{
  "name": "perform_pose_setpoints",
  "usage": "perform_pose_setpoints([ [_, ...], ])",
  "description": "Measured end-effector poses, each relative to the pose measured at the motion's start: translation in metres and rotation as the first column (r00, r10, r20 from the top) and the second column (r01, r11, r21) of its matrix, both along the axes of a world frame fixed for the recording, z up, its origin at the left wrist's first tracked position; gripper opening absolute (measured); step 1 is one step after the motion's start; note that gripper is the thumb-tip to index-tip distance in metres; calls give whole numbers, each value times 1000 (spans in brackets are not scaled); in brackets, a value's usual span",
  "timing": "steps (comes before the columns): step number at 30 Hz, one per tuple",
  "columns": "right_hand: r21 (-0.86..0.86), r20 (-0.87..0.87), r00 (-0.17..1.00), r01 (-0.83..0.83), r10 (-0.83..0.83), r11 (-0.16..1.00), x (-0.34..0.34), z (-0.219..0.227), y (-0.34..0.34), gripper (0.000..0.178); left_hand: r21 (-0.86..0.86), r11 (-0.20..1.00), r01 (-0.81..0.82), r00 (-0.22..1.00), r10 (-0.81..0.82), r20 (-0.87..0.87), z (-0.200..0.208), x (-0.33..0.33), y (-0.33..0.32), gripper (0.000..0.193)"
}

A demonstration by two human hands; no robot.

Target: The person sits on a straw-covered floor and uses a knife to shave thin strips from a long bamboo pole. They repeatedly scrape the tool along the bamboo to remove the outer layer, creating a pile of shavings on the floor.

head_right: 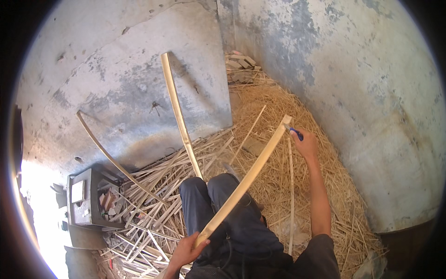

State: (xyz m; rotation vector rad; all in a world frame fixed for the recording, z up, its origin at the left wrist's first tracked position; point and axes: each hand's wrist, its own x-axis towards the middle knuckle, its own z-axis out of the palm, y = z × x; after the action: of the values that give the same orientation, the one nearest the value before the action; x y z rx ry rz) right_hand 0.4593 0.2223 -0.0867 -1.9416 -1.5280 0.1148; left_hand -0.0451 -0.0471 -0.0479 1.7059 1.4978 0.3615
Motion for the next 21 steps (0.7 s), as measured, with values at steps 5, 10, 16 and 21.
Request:
perform_pose_setpoints([
  [5, -17, -587, 808, -68, 45, 998, 19, -16, -3, 50, -4, 999, 45, 995, -45, 89, -2, 4, 15, 42],
  [10, 110, -944, 300, -99, 135, 989, -18, -9, -30, 52, 16, 1000, 19, 994, -20, 106, -10, 10, 28, 42],
  [16, 57, -940, 317, -214, 125, 975, -90, 3, -76, 52, -230, 972, -41, 938, 117, 326, 1, 33, 46, 33],
  [21, 163, -931, 278, -264, 237, 951, -142, 21, -106, 48, -119, 993, 0, 930, 44, 366, 5, 51, 62, 38],
])
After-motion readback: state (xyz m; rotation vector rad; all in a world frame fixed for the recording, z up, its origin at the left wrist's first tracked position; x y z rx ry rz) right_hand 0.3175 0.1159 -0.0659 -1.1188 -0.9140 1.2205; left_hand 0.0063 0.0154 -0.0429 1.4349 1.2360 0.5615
